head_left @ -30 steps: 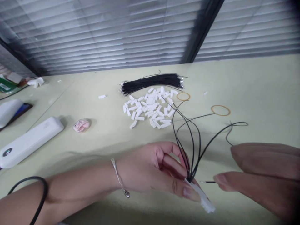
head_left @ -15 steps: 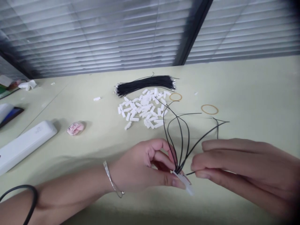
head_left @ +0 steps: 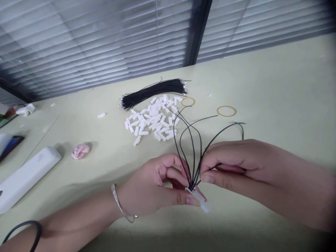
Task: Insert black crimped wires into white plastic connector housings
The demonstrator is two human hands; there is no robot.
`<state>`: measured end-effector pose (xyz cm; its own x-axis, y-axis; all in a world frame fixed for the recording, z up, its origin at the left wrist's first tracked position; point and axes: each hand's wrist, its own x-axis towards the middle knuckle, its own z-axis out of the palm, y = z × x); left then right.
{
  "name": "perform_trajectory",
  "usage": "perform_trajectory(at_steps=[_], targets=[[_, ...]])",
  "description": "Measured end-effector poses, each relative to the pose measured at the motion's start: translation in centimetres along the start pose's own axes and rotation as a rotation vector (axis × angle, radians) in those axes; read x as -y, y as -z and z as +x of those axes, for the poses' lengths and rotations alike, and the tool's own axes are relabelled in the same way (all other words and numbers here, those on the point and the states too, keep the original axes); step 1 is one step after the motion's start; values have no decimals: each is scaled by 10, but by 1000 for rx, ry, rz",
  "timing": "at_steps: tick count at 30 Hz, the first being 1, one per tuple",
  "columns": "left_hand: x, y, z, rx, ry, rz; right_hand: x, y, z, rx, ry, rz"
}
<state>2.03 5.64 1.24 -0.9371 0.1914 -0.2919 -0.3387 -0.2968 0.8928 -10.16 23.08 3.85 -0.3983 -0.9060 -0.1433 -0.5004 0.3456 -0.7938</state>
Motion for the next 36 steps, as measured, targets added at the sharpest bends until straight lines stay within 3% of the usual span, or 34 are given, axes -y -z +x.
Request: perform_trajectory(at_steps=[8, 32, 36], targets=[[-3, 0, -2, -13, 51, -34, 0, -5, 3, -51, 127, -11], [-7, 0, 0, 44, 108, -3, -1, -4, 2, -14, 164, 1], [-6, 0, 1, 7, 104, 26, -3, -8, 3, -5, 169, -8]])
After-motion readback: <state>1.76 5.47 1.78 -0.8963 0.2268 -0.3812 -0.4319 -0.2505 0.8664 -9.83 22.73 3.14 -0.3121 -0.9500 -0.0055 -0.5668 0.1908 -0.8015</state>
